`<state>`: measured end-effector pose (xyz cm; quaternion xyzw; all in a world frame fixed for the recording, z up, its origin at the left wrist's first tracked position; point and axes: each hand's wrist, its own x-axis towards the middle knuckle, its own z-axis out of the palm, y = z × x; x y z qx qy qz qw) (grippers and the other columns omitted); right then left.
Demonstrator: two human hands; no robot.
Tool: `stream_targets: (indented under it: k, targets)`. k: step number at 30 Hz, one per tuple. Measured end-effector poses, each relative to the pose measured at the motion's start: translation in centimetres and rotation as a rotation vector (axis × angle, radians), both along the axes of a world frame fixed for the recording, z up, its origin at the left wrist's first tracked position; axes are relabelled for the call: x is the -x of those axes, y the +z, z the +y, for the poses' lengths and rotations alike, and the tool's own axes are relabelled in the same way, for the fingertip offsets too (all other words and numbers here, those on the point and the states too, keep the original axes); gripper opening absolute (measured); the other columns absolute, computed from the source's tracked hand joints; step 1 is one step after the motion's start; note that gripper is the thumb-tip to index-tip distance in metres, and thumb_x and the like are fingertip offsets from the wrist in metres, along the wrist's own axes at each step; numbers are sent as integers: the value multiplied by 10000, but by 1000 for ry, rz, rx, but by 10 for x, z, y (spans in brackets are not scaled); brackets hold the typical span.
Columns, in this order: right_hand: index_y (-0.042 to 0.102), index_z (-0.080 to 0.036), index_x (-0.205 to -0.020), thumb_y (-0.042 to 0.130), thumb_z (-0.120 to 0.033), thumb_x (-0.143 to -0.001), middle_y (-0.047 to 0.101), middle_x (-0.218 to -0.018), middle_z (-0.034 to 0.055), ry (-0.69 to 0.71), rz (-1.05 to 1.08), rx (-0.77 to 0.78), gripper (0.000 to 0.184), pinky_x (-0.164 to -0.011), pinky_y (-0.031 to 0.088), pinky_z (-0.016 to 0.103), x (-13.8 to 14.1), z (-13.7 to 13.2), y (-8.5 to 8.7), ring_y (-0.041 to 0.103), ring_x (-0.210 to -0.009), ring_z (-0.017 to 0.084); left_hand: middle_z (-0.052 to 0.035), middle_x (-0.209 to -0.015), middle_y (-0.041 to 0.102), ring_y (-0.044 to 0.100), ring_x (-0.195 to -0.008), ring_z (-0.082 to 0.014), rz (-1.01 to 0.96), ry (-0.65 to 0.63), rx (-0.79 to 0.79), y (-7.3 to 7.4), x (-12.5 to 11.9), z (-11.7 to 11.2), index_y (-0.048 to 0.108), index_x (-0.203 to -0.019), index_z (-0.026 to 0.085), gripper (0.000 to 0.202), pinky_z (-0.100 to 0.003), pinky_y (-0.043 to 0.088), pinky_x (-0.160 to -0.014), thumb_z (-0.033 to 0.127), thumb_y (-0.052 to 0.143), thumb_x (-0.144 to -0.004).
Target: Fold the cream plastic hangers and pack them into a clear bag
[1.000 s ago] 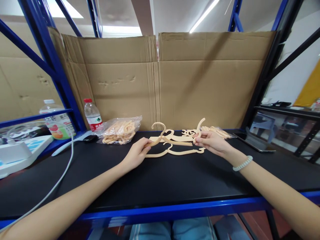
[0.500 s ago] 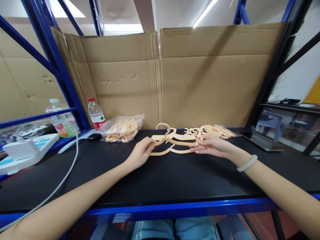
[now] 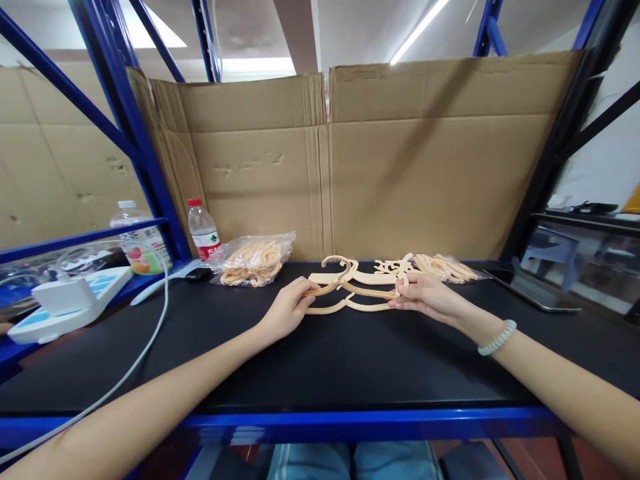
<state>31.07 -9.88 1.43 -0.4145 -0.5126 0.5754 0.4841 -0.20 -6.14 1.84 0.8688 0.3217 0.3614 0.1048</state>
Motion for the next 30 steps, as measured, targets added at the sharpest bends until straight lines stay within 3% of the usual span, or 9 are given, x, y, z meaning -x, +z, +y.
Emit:
stream_targets:
  k: [14, 19, 22, 26, 30]
  targets:
    - [506, -180, -783, 809, -370, -589, 627, -588, 11, -199, -65, -206, 406, -645, 579, 309, 16, -4, -3, 663, -586, 179, -23, -830, 564, 536, -767, -159, -13, 15, 29, 2, -1, -3, 597, -918, 180, 185, -266, 416, -711, 152, 426, -851]
    - [510, -173, -759, 835, -403, -546, 626, -636, 14, -258, 29, -243, 451, -619, 565, 280, 15, -1, -4, 661, -603, 172, -18, -813, 578, 547, -759, -165, -18, 46, 56, 2, -4, -6, 587, -935, 185, 179, -265, 419, -700, 187, 428, -853]
    - [528, -168, -749, 829, -398, -573, 630, -745, 21, -212, 54, -254, 418, -626, 558, 268, 17, -3, -1, 657, -652, 161, -9, -805, 596, 564, -750, -163, -38, 71, 87, 1, -4, -5, 567, -976, 195, 195, -260, 426, -685, 193, 412, -857]
    - [614, -164, -800, 805, -379, -627, 618, -943, 39, -250, 35, -330, 336, -554, 511, 198, 14, -5, 5, 582, -652, 91, 1, -752, 594, 567, -704, -157, -59, 132, 126, 1, -1, -2, 544, -992, 195, 198, -251, 428, -648, 220, 397, -862]
    - [656, -202, -911, 758, -372, -699, 593, -770, 3, -236, 126, -382, 290, -551, 482, 208, -2, -1, 12, 514, -607, 86, -6, -766, 595, 562, -725, -161, -60, 149, 124, 3, 1, 0, 541, -981, 191, 194, -272, 436, -695, 234, 390, -867]
